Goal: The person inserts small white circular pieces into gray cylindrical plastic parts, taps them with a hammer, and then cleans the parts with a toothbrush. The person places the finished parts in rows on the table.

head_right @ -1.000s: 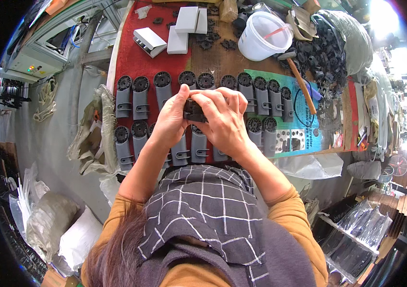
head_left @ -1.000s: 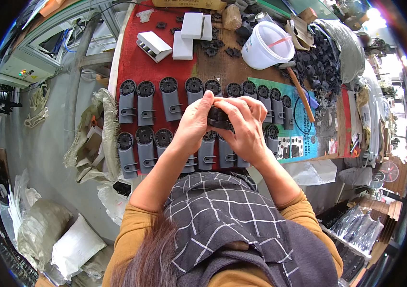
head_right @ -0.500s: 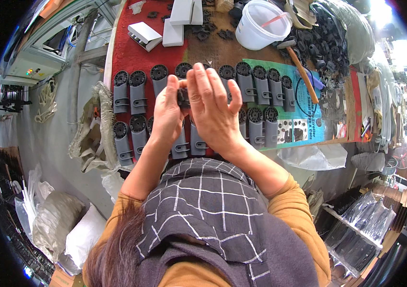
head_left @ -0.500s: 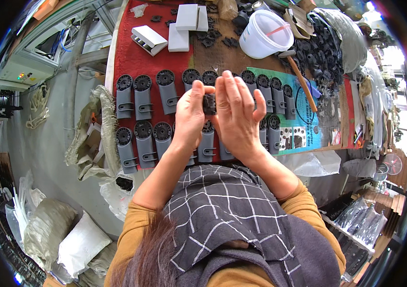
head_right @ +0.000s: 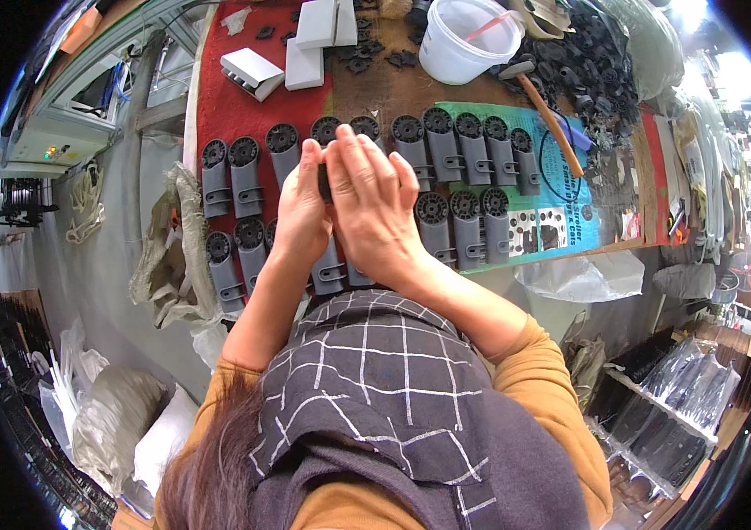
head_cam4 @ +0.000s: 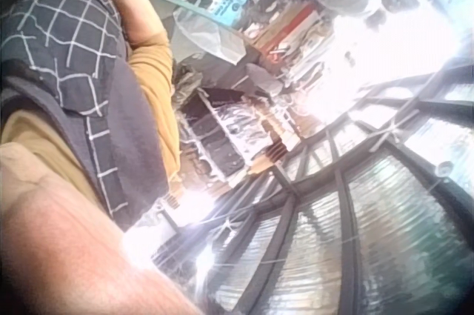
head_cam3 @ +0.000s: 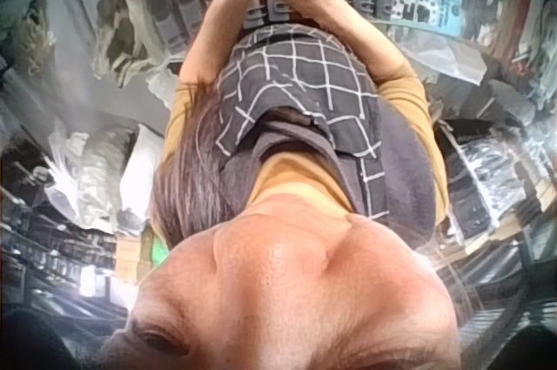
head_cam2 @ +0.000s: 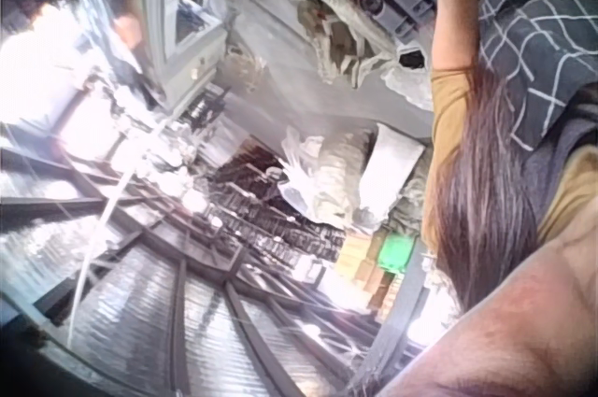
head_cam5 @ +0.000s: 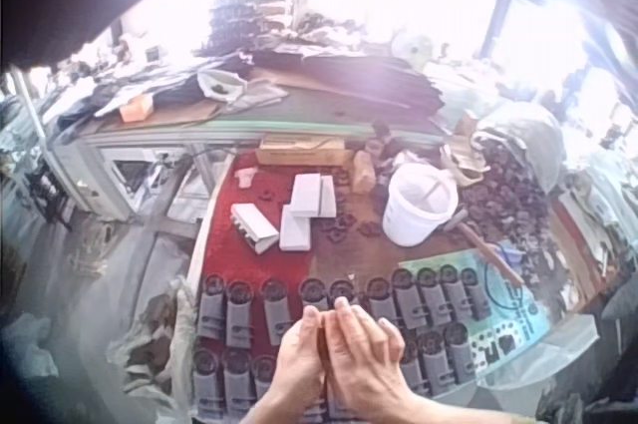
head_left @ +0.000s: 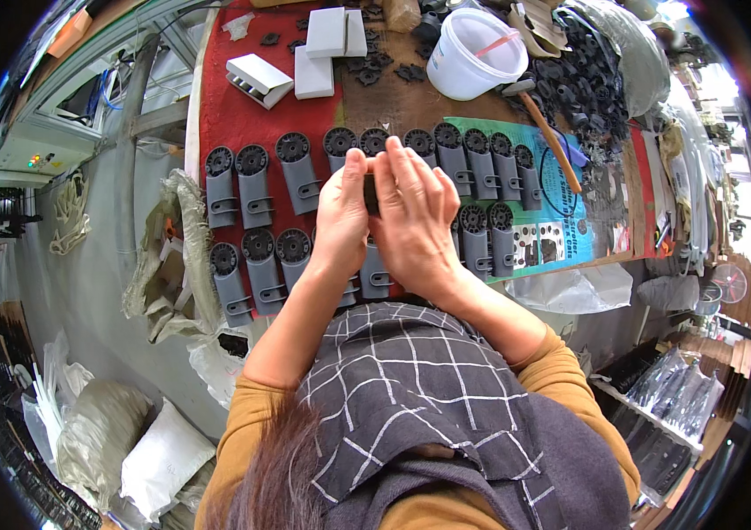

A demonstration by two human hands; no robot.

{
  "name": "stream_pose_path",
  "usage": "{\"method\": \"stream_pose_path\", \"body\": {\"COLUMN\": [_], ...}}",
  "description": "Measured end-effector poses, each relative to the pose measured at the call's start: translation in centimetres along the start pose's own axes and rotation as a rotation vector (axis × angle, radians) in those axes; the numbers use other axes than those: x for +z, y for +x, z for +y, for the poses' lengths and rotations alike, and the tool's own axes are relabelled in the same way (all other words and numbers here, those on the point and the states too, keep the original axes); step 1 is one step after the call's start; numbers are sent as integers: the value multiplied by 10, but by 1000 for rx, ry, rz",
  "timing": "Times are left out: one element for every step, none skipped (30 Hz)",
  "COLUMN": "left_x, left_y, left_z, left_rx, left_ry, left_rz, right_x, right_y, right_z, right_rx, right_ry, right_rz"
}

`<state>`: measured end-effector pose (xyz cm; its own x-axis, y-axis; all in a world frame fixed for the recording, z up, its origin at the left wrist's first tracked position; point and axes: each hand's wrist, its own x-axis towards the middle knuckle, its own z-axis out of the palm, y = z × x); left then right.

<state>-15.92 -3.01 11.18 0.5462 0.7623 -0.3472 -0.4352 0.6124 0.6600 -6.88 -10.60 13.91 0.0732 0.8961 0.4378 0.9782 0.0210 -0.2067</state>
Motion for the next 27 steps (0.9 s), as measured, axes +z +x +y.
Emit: {"method": "stream_pose_path", "body": {"left_x": [1,-1,0,-1,-1,-1,-1,-1,-4,-7,-9,-10,-12,-13,-15,-16,-17,-17,-18,-18,-18,-17,-17,-16,-16,-16,-16], "left_y": [0,-1,0,0,3,4,4,5,9,13,15,19,22,26,29,31,32,32,32,30,28,27,26,25,24,23,23], "left_z": [0,2,3,5,7,7,8,8,13,19,20,22,23,24,24,23,22,21,20,18,16,14,11,8,6,5,4], "left_rx": [-42,-57,-56,-115,-130,-137,-122,72,182,250,228,229,225,280,331,319,338,319,251,206,148,103,71,76,81,89,115], "left_ry": [-15,13,47,64,67,79,80,170,481,638,703,759,807,890,960,990,1024,979,912,800,706,623,556,545,530,541,558], "left_rz": [17,-16,-30,-67,-116,-113,-131,-162,-217,-290,-285,-303,-309,-320,-315,-273,-250,-215,-180,-166,-136,-128,-112,-89,-61,-47,-28], "right_x": [-5,-9,-11,-14,-16,-17,-18,-21,-24,-26,-29,-30,-30,-30,-28,-23,-21,-13,-5,5,17,30,44,56,67,77,83], "right_y": [2,6,8,12,15,18,21,23,26,28,29,29,32,37,43,53,70,94,115,136,154,172,184,186,189,191,193], "right_z": [5,14,20,27,33,38,44,52,60,67,74,78,85,96,108,126,156,189,224,259,295,329,356,377,392,400,405], "right_rx": [50,41,39,11,-2,22,35,30,38,22,22,35,26,-20,-42,-148,-169,-113,-38,67,-49,-50,-62,-162,-237,-255,-285], "right_ry": [143,270,379,392,408,423,434,438,410,445,493,524,532,566,592,502,423,365,192,50,-232,-377,-530,-540,-572,-645,-600], "right_rz": [0,21,-10,-48,-83,-77,-83,-63,-79,-141,-201,-280,-354,-386,-463,-307,-220,-118,-44,-121,-173,-305,-435,-408,-406,-461,-477]}}
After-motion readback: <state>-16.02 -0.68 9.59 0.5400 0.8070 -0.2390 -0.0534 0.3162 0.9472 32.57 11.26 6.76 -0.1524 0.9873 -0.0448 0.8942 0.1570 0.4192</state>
